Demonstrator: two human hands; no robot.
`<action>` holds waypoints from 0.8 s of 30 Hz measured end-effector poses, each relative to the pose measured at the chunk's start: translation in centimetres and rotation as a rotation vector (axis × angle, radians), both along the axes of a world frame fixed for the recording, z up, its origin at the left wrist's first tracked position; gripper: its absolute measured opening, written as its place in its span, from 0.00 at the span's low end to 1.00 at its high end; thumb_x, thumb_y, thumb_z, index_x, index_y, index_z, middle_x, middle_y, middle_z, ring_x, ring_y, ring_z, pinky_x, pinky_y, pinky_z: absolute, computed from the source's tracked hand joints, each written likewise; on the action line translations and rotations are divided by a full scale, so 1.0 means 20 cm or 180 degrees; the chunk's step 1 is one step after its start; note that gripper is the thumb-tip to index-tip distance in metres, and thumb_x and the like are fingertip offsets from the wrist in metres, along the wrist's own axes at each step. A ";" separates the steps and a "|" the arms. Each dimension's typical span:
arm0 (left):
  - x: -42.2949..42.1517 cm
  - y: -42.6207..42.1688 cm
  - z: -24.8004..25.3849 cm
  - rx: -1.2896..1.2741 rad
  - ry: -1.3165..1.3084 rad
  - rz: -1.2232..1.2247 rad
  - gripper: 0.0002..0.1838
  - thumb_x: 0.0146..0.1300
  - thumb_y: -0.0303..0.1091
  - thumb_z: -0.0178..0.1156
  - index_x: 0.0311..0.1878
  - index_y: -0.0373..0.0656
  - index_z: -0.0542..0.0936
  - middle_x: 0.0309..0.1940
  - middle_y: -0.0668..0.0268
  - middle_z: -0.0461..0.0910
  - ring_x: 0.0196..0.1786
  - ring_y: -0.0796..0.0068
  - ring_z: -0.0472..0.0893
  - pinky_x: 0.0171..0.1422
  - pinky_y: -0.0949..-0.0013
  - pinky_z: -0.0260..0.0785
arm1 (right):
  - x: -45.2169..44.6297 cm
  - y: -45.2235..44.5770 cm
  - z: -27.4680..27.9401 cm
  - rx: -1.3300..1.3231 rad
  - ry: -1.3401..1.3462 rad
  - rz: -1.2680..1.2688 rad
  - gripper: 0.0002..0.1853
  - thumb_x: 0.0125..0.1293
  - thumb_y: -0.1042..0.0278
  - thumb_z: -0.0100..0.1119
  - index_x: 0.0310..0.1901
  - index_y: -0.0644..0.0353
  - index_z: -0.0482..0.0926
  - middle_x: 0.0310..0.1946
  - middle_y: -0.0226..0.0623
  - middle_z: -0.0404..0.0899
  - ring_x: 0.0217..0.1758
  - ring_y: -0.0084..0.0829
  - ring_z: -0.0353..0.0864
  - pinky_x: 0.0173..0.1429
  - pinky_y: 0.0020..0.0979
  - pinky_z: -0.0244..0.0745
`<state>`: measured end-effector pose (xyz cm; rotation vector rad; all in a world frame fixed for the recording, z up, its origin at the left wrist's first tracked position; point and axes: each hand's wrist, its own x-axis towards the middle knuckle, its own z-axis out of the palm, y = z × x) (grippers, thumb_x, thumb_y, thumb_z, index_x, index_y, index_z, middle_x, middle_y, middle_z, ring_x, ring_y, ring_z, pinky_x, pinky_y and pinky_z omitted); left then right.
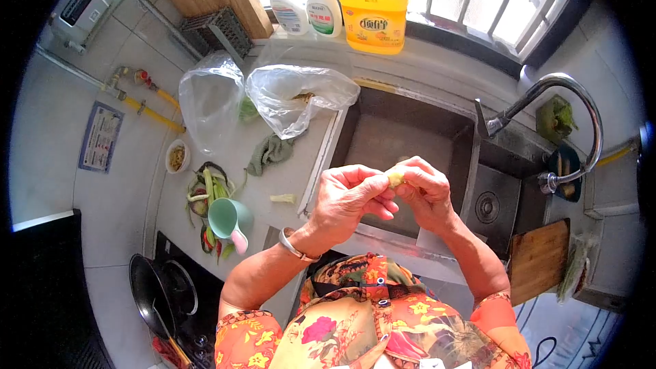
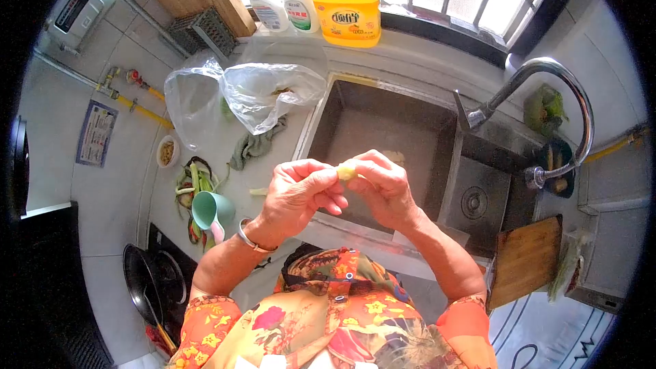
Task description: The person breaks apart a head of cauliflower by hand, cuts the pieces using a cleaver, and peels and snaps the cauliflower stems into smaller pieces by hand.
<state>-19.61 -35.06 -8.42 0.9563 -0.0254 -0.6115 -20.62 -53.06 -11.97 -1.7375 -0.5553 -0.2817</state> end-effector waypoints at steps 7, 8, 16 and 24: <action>-0.03 -0.12 -0.05 -0.0173 0.0065 0.0281 0.07 0.60 0.31 0.58 0.34 0.35 0.77 0.24 0.60 0.79 0.23 0.73 0.79 0.22 0.75 0.74 | -0.09 -0.02 -0.04 0.1167 0.1580 0.0398 0.09 0.67 0.67 0.52 0.44 0.61 0.73 0.31 0.29 0.74 0.30 0.18 0.73 0.30 0.20 0.69; -0.02 -0.13 -0.07 -0.0178 0.0058 0.0271 0.07 0.60 0.31 0.58 0.34 0.35 0.77 0.24 0.60 0.79 0.23 0.73 0.79 0.22 0.75 0.74 | -0.11 0.00 -0.04 0.1164 0.1572 0.0388 0.09 0.67 0.67 0.52 0.44 0.61 0.73 0.31 0.29 0.74 0.30 0.18 0.73 0.30 0.20 0.69; 0.02 -0.11 -0.14 -0.0024 -0.0130 0.0358 0.04 0.59 0.26 0.57 0.33 0.35 0.77 0.23 0.62 0.79 0.19 0.77 0.77 0.17 0.77 0.70 | -0.12 0.13 -0.07 0.3027 0.2248 0.0477 0.10 0.70 0.62 0.46 0.46 0.58 0.69 0.31 0.28 0.72 0.28 0.14 0.71 0.22 0.14 0.64; -0.01 0.02 -0.10 0.0078 -0.1186 -0.0187 0.05 0.53 0.16 0.49 0.29 0.32 0.74 0.32 0.53 0.77 0.28 0.73 0.79 0.25 0.75 0.72 | -0.05 0.15 -0.08 0.3276 0.2644 -0.0180 0.11 0.70 0.59 0.46 0.44 0.58 0.69 0.31 0.29 0.69 0.16 0.17 0.63 0.17 0.19 0.56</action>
